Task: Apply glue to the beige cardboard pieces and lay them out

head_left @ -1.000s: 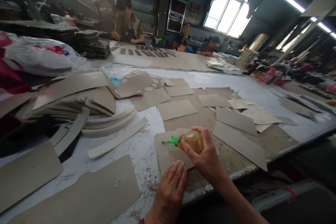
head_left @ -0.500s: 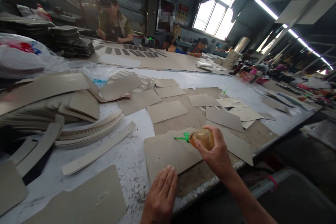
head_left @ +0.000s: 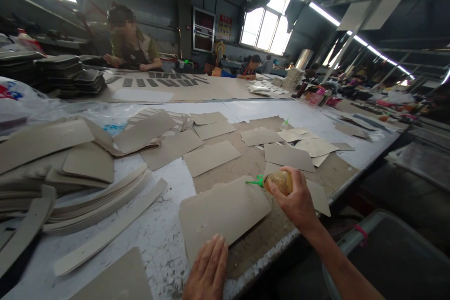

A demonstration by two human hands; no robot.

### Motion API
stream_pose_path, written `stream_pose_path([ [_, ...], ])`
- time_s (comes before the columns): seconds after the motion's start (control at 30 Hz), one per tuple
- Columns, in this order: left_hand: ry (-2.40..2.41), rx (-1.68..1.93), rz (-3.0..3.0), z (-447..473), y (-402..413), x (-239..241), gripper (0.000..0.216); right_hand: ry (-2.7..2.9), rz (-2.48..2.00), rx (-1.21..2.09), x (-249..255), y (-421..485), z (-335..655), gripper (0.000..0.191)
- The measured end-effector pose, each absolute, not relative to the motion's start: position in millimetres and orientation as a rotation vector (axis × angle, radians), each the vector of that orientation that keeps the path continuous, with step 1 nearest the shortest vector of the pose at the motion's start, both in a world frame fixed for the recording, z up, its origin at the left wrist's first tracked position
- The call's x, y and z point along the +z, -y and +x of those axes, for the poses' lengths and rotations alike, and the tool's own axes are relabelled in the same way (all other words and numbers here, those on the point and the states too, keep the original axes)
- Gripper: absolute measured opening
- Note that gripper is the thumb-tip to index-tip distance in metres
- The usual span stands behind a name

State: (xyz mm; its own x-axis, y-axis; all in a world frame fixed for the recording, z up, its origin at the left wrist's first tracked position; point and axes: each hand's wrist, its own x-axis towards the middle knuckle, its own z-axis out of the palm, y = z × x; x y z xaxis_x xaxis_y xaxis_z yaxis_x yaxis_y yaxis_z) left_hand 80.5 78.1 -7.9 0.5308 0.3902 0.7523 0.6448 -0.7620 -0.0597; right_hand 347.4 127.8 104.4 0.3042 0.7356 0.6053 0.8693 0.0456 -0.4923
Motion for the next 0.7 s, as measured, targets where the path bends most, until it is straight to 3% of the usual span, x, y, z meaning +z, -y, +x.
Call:
stream_pose_path([
  [0.33, 0.851, -1.059, -2.414, 79.8, -82.4, -15.0, 0.042, 1.355, -1.698, -0.089, 103.8, -128.3, 345.5, 0.042],
  [0.53, 1.015, -0.980, -2.346, 88.3, -83.7, -11.8, 0.035, 0.944, -1.442, 0.811, 104.4, -111.9, 319.9, 0.050],
  [0.7, 1.081, -0.924, -2.311, 101.6, -85.3, -4.6, 0.042, 0.587, -1.264, 0.935, 105.0, -101.9, 326.6, 0.056],
])
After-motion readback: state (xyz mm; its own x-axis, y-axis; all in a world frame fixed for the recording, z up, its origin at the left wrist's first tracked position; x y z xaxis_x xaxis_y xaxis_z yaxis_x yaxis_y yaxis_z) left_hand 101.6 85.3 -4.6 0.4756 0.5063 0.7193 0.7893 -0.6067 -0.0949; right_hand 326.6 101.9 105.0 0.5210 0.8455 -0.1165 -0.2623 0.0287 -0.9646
